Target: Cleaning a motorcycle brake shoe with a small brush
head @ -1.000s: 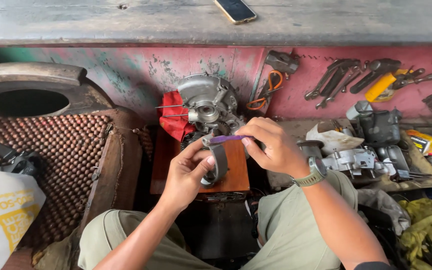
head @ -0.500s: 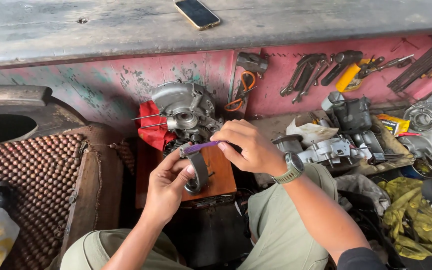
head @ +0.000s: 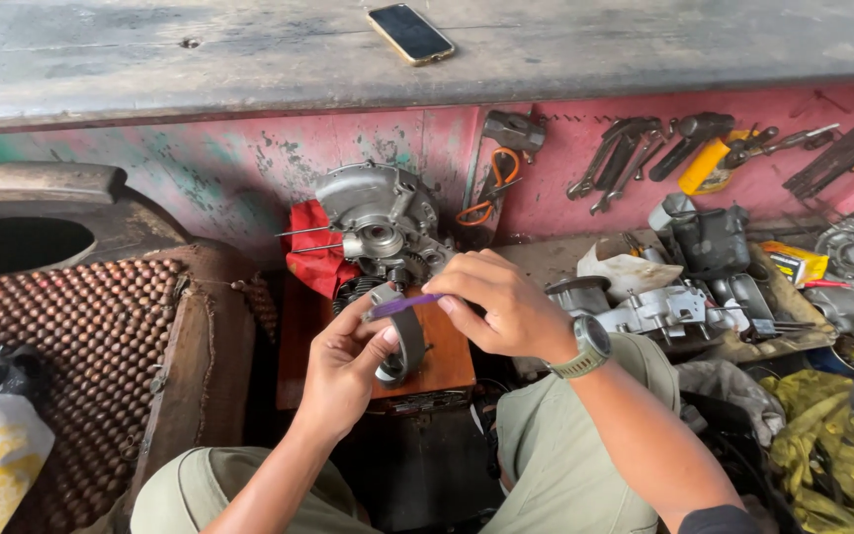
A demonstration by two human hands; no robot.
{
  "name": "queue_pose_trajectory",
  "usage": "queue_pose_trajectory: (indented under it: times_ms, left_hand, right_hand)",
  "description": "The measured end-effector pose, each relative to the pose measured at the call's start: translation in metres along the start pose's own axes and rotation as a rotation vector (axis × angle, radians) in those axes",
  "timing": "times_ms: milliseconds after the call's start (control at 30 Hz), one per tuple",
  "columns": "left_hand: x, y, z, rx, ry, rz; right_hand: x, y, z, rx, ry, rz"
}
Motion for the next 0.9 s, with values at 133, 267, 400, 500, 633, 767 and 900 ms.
queue_pose_trajectory:
  times_ms: [133, 267, 400, 500, 633, 767, 900]
  left_hand:
    - [-0.001, 0.004, -0.004, 0.015, -0.146, -0.014]
    - [0.001, -0.002, -0.004, 0.004, -0.152, -0.01]
    - [0.008, -0.001, -0.002, -0.017, -0.167, -0.003]
    - [-0.002, 0.004, -0.007, -0.017, -0.178, -0.01]
    - [0.001, -0.001, -0.004, -0.026, -0.171, -0.016]
    - [0.0, -0.003, -0.005, -0.032, -0.168, -0.018]
    - [-0.002, -0.003, -0.007, -0.043, -0.175, -0.023]
  right_hand:
    - [0.016, 0.003, 0.004, 0.111, 0.016, 0.051]
    - [0.003, 0.0, -0.003, 0.09, 0.018, 0.018]
    - [0.02, 0.008, 0.006, 0.123, -0.002, 0.07]
    - [0.015, 0.002, 0.007, 0.095, -0.012, 0.058]
    - [0.013, 0.004, 0.003, 0.089, -0.006, 0.055]
    - [0.011, 0.003, 0.001, 0.09, -0.014, 0.056]
    - [0.011, 0.006, -0.002, 0.102, -0.007, 0.072]
Point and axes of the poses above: each hand's wrist, its own z-axis away from the middle knuckle, its own y-axis out of the back of the hand, x = y × z, the point moved 6 cm from there along -z, towards the middle knuckle, and after that the axes turned 4 degrees about y, right-handed, at the moved point
